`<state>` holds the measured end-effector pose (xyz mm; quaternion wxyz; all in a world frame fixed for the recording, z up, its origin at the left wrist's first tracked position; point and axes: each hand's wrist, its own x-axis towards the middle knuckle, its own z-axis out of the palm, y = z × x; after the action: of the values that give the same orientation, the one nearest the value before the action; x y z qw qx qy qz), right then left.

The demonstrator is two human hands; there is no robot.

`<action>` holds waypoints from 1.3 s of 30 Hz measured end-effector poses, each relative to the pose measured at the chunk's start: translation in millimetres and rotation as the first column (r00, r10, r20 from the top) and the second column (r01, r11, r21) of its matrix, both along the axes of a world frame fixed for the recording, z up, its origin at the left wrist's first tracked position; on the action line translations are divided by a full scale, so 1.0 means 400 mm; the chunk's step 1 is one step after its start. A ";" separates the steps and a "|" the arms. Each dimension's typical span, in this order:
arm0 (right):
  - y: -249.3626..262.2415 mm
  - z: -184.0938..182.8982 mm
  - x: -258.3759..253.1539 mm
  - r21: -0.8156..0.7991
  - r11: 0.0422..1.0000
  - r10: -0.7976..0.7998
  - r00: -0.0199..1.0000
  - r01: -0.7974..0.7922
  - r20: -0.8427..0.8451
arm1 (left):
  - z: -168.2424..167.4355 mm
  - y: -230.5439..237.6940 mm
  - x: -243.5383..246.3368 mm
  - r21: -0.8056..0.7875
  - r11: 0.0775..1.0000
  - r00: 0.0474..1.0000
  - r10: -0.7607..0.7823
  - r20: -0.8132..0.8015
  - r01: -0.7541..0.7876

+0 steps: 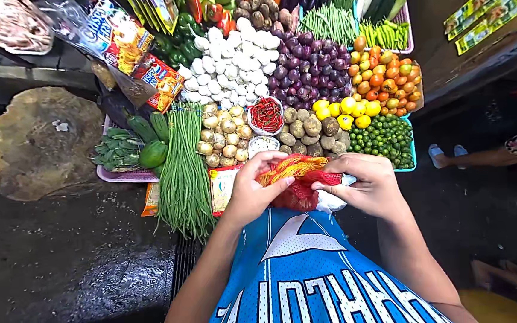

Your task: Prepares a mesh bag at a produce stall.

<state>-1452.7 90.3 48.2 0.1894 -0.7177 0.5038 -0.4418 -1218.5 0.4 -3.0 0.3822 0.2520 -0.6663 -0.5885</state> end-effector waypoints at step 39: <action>0.234 -0.054 -0.111 0.251 0.917 0.104 0.794 -0.310 0.599 | 0.110 0.254 -0.028 0.390 0.908 0.984 -0.177 0.033 0.151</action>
<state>-1497.3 184.0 26.5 0.4997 -0.5592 0.4079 -0.5208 -1229.6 102.1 40.8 0.2516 0.2853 -0.5686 -0.7294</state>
